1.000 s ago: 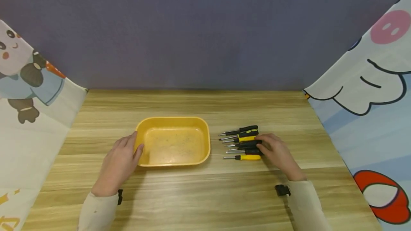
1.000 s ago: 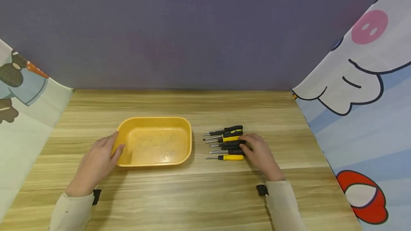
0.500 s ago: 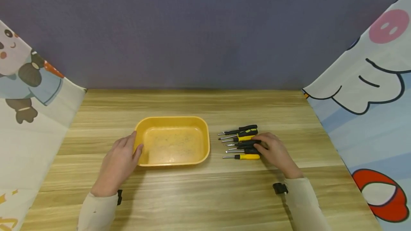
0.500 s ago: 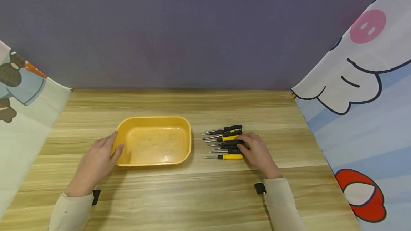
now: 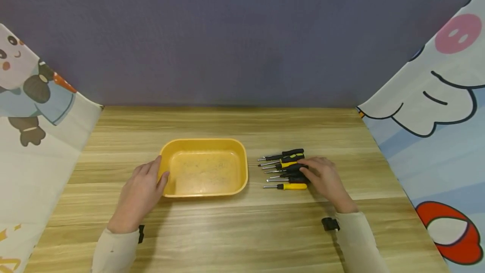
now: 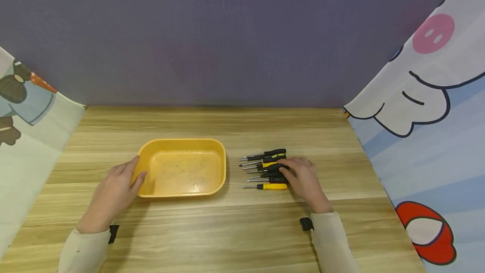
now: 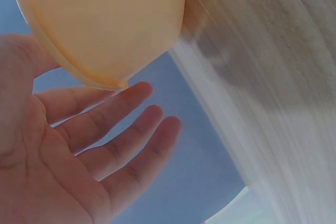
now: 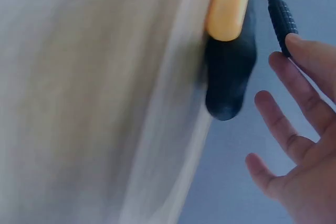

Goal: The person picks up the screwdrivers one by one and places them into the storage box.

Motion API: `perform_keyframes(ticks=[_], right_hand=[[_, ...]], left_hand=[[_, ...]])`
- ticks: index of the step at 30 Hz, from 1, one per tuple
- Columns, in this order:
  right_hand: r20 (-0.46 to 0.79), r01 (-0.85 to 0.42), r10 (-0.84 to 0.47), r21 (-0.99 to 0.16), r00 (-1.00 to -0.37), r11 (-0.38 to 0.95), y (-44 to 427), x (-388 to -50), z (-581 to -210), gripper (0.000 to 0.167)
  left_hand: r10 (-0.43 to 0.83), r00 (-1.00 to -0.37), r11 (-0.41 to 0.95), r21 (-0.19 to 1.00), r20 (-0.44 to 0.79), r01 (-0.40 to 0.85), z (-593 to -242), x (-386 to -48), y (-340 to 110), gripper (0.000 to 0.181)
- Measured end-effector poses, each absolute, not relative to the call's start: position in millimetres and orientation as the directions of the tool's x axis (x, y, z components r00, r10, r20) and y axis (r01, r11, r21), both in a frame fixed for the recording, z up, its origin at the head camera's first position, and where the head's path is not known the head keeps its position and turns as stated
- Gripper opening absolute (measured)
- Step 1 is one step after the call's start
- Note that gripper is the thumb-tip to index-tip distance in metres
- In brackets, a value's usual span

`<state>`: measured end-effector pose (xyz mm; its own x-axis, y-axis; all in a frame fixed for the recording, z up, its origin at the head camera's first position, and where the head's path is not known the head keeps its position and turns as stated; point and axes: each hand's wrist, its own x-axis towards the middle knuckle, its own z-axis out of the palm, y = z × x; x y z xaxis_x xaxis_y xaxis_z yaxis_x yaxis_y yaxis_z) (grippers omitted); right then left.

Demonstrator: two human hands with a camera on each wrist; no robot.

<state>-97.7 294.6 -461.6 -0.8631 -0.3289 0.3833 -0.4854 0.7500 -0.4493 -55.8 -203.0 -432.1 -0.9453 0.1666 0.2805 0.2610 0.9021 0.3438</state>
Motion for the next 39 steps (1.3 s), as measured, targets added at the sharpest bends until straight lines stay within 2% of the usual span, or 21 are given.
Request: perform_keyframes(ticks=[13,20,30,39], right_hand=[[0.494,-0.569,-0.342,-0.439,-0.799,0.696,272,-106,-430,0.036],[0.476,-0.580,-0.366,-0.457,-0.800,0.674,239,-113,-410,0.033],[0.489,-0.642,-0.424,-0.480,-0.762,0.598,184,-131,-395,0.029],[0.464,-0.680,-0.499,-0.447,-0.732,0.581,134,-149,-383,0.028]], left_hand=[[0.157,-0.953,0.902,0.357,0.257,0.245,-431,-55,-202,0.054],[0.164,-0.949,0.901,0.351,0.269,0.256,-431,-54,-203,0.055],[0.185,-0.944,0.901,0.335,0.274,0.274,-431,-54,-203,0.056],[0.180,-0.941,0.902,0.333,0.287,0.274,-431,-55,-204,0.055]])
